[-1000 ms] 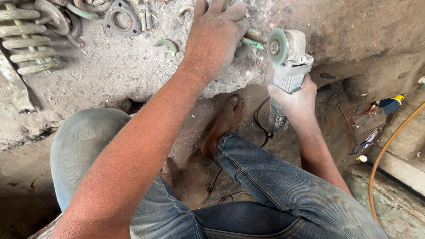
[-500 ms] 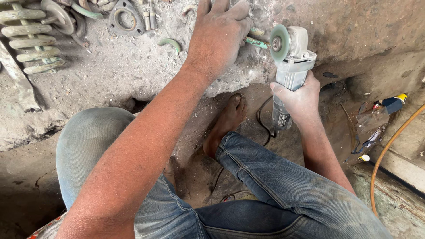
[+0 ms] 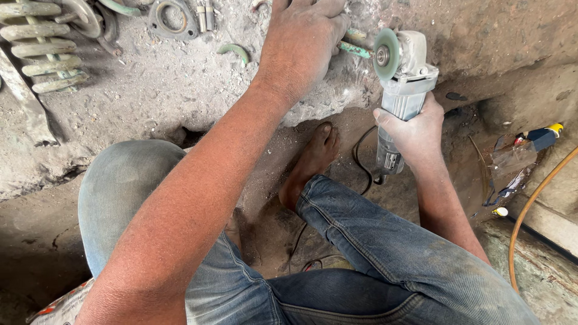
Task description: The person sits on the floor and uses an angle grinder to grind and smooth various metal parts, including springs and curved metal pieces. The person handles each part individually, grinding them against a concrete block before placing them back into a pile.
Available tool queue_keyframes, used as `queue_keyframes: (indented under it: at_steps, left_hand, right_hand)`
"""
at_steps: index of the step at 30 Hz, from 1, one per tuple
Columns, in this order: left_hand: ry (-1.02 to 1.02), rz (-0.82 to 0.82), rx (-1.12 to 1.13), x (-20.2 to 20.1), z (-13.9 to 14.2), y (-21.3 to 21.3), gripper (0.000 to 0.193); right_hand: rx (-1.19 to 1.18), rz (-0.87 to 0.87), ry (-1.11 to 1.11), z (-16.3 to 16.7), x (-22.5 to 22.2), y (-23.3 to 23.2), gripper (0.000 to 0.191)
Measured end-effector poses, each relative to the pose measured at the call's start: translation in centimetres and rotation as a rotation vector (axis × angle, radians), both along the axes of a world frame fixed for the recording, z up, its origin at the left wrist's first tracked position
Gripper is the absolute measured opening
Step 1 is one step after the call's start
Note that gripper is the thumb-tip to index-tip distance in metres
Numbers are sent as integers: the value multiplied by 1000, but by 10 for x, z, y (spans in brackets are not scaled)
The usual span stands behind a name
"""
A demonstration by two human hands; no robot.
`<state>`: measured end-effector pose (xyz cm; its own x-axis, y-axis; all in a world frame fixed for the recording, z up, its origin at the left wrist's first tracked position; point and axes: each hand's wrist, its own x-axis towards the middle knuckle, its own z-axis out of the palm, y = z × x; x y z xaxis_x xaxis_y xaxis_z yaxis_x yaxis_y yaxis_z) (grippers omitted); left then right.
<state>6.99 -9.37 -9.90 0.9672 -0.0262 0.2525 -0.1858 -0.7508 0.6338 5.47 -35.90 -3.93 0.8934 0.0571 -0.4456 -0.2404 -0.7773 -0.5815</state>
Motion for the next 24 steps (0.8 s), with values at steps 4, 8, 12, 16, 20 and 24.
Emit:
queue_keyframes:
  at_steps: [4,8,12,16,20,24]
  left_hand:
    - [23,-11,12,0,1,0,22]
    - [-45,9,-10,1,2,0,25]
    - [15,-5,-19,2,3,0,20]
    - [13,5,-3,1,4,0,21]
    - [15,-3,-38,1,6,0,27]
    - [69,-24,-43,1,11,1,26]
  right_hand:
    - [-9,10,-5,1,1,0,55]
    - [24,13,-4,2,1,1,54]
    - [-13,-11,14,4,2,3,54]
    - [29,11,-16,3,2,3,54]
    - [12,19,-9,3,-1,1,55]
    - [-26,15,-12,4,-2,1,55]
